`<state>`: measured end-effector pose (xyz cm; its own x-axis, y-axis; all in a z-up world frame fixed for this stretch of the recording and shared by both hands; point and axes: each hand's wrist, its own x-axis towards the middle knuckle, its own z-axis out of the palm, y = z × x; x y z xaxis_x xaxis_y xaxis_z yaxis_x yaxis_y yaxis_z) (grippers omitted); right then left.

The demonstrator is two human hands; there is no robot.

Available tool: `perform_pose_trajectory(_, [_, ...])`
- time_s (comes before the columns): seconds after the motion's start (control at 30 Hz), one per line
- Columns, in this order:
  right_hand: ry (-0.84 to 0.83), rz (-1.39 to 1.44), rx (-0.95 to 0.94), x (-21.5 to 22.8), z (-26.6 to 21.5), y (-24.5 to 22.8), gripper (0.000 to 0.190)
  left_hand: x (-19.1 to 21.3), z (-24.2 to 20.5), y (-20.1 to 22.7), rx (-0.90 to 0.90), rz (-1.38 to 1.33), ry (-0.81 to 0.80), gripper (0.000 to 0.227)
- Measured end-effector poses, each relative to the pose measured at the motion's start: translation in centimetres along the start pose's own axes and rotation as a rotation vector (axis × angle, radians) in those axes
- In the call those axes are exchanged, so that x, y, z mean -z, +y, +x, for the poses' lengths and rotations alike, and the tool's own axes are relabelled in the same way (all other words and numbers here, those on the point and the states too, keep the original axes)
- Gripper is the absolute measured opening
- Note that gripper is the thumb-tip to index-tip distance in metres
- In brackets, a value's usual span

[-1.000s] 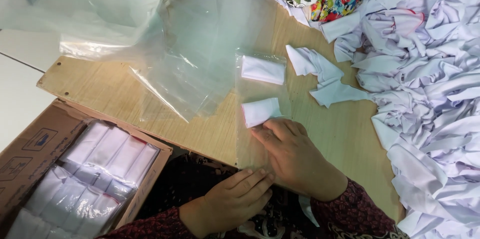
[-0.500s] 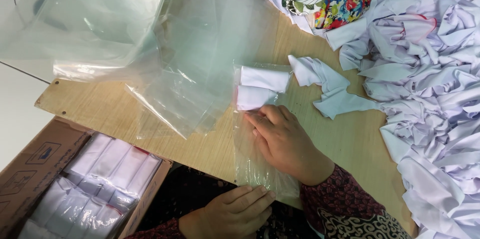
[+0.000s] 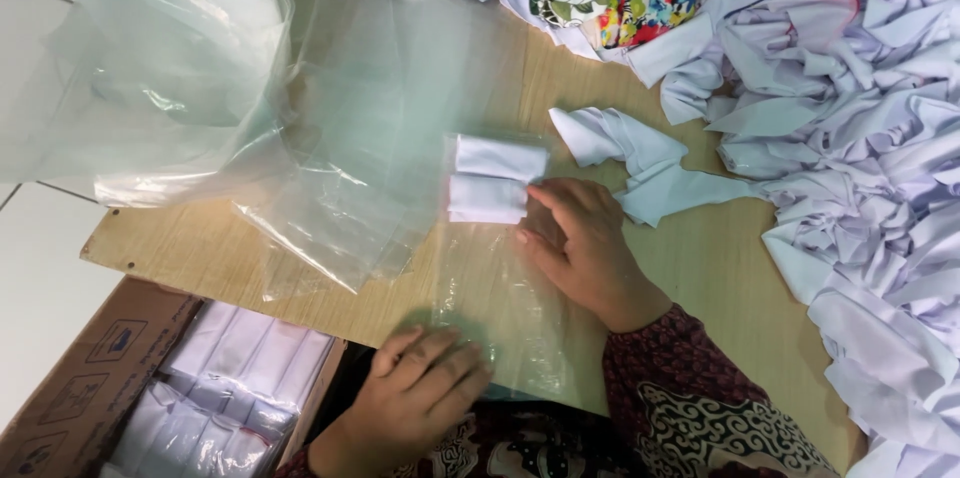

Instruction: The person folds white cloth pieces into small rectangles and places them into clear plastic bags. The person then places the filled bags into a cardboard box.

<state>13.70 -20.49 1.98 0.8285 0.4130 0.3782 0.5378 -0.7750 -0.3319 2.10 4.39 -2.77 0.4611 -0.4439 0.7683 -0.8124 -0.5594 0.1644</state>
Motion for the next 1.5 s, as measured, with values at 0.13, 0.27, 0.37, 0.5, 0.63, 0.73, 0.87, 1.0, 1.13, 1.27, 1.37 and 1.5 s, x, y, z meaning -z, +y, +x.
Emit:
perform_pose_trajectory(0.13, [0.033, -0.024, 0.012, -2.0, 0.6, -0.3, 0.045, 2.8, -0.6, -2.4, -0.030, 0.037, -0.058, 0.015])
perform_pose_trajectory(0.27, [0.012, 0.002, 0.081, -3.6, 2.0, -1.3, 0.051, 5.8, -0.3, -3.8, 0.064, 0.152, -0.133, 0.027])
perform_pose_trajectory(0.37, [0.012, 0.042, 0.119, -3.7, 2.8, -2.1, 0.050, 7.1, -0.1, -3.9, 0.127, 0.234, -0.184, 0.028])
perform_pose_trajectory(0.5, [0.083, 0.094, 0.236, -2.1, 1.7, -2.1, 0.047, 6.3, -1.3, -4.3, 0.045, 0.275, -0.139, 0.055])
perform_pose_trajectory(0.63, [0.100, 0.075, 0.297, 1.1, -0.5, -0.6, 0.041, 4.2, 3.3, -2.2, -0.042, 0.194, -0.131, 0.050])
perform_pose_trajectory(0.73, [0.169, -0.031, 0.370, 3.6, -2.2, 2.4, 0.032, 1.8, 9.3, 0.4, -0.139, -0.036, -0.250, 0.043])
perform_pose_trajectory(0.87, [0.269, -0.070, 0.263, 5.7, -5.2, 8.3, 0.024, -2.9, 17.7, 3.2, -0.193, -0.387, -0.392, 0.027])
perform_pose_trajectory(1.0, [0.225, -0.214, 0.019, 6.0, -7.0, 14.6, 0.033, -11.5, 23.8, 1.7, 0.235, -0.670, -0.421, 0.036])
perform_pose_trajectory(1.13, [0.183, -0.207, -0.085, 5.4, -7.4, 18.4, 0.036, -20.7, 23.7, -5.1, 0.215, -0.326, -0.217, 0.033])
perform_pose_trajectory(1.27, [-0.008, -0.173, -0.233, 4.7, -7.3, 18.6, 0.041, -22.2, 22.0, -7.4, 0.362, -0.049, -0.509, 0.042])
perform_pose_trajectory(1.37, [-0.051, -0.170, -0.250, 5.0, -6.7, 18.4, 0.037, -20.4, 23.4, -7.2, 0.409, -0.039, -0.581, 0.044])
perform_pose_trajectory(1.5, [-0.142, -0.081, -0.282, 7.1, -6.2, 16.3, 0.053, -20.0, 22.8, -8.3, 0.503, 0.036, -0.716, 0.056])
